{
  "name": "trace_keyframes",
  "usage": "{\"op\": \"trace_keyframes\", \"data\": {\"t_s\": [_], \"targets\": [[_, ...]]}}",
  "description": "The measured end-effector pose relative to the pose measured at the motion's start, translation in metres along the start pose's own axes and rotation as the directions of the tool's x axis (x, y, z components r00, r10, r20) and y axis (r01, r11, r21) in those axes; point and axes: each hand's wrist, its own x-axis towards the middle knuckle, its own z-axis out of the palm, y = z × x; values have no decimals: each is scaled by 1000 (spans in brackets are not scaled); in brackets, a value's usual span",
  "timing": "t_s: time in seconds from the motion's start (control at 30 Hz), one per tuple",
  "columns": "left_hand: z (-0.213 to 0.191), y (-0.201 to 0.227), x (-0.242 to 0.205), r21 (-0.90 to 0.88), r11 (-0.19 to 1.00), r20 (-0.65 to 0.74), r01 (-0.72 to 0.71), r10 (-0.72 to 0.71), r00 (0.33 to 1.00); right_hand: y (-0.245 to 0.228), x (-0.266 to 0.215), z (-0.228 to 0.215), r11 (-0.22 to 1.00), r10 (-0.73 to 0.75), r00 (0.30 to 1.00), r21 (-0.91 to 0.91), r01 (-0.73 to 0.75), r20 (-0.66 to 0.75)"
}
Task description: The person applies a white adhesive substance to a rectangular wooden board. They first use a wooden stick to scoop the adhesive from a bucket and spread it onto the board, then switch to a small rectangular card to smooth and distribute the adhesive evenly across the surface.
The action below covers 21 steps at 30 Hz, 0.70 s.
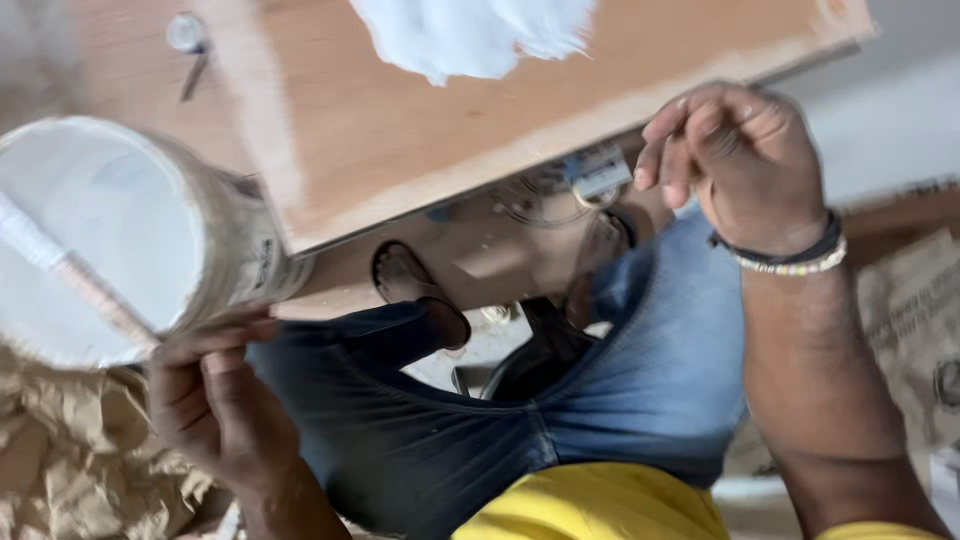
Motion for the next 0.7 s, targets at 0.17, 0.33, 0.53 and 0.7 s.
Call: {"op": "trace_keyframes", "data": {"t_s": [0.17, 0.33, 0.53, 0.7], "targets": [[112, -3, 30, 141, 954, 683, 263, -287, 672, 6, -75, -87, 986, -153, 967, 34, 163, -204], [162, -36, 16, 524, 851, 808, 48, -514, 290, 154, -136, -192, 835, 158, 715, -294, -465, -682], [180, -63, 16, 745, 661, 632, 92, -743, 220, 388, -110, -167, 676, 735, 401, 548, -492, -547], [187, -81, 27, 845, 518, 491, 133, -849, 194, 450, -61, -177, 317, 506, 592, -503, -804, -627]]}}
